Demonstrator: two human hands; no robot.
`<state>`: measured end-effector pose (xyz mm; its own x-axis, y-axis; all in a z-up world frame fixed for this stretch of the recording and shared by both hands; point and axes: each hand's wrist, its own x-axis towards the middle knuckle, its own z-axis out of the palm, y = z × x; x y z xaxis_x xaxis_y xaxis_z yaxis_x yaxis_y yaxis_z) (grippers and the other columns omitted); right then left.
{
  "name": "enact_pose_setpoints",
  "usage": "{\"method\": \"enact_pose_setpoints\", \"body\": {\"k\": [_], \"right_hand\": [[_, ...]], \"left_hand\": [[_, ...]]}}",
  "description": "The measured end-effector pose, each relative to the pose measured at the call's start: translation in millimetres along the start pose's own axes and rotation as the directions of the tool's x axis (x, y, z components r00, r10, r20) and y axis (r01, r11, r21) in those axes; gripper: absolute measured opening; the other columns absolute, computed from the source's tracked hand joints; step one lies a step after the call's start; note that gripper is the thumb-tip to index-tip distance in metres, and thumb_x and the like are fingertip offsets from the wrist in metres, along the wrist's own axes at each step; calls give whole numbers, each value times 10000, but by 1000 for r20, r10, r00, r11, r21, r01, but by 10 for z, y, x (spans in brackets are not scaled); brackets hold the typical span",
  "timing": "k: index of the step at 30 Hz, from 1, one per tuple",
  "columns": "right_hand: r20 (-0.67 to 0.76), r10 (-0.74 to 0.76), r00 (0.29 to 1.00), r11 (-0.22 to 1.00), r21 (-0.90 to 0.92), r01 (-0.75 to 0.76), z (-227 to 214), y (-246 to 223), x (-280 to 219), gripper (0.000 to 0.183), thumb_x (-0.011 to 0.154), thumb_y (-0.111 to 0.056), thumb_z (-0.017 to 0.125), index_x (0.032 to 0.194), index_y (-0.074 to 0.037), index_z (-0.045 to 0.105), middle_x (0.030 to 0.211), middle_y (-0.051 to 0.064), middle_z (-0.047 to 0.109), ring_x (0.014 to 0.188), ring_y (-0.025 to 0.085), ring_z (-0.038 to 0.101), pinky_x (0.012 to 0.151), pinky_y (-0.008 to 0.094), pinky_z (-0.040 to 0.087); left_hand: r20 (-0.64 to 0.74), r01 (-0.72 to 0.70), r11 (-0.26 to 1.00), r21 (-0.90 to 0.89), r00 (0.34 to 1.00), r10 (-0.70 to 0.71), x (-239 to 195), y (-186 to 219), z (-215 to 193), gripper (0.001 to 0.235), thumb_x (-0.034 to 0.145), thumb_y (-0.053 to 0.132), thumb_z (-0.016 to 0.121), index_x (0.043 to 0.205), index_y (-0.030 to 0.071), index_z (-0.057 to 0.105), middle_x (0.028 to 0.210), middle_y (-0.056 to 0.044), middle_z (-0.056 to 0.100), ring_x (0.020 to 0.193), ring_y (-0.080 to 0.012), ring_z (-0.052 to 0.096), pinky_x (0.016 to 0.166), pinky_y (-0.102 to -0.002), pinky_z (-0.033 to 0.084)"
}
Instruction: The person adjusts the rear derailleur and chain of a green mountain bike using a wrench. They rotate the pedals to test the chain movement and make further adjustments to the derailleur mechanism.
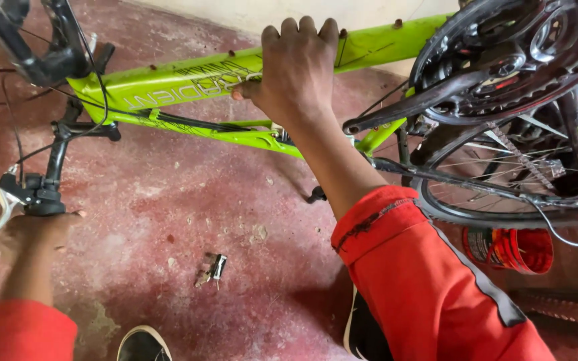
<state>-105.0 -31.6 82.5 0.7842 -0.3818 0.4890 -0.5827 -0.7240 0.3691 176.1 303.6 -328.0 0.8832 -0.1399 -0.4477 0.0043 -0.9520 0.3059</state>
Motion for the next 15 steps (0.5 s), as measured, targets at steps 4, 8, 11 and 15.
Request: {"method": "enact_pose_setpoints", "body": {"k": [4,8,11,15], "right_hand": [[33,12,999,999,-35,-11,27,-12,7,881,591,-850,821,950,-54,705,838,106,626,829,295,535,912,506,317],[-17,-9,1000,1000,-5,9,1,-4,3,797,598,-783,851,904,-63,701,822,104,609,799,293,523,877,485,332],[18,6,1000,1000,-10,-6,-7,-44,40,813,613,-816,822,912,-69,703,833,102,621,814,292,539,881,483,333],[55,13,998,1000,-3,-13,-35,3,38,803,591,-792,839,929,-74,713,847,102,645,821,291,565,895,487,344]], "left_hand": [[-356,94,938,333,934,33,-1035,574,-483,238,756,312,812,840,122,695,606,-50,710,383,-103,559,332,-282,486],[-384,-18,948,319,911,147,-1015,517,-494,313,856,403,720,942,103,706,740,-99,727,480,-214,665,428,-349,525],[-336,-86,992,98,935,114,-816,332,-443,352,825,333,794,1023,52,717,835,-165,717,544,-295,664,475,-426,541],[-279,-312,923,-225,928,246,164,-52,286,792,775,228,902,1247,-163,401,1151,-263,569,948,-393,571,857,-450,465]]}}
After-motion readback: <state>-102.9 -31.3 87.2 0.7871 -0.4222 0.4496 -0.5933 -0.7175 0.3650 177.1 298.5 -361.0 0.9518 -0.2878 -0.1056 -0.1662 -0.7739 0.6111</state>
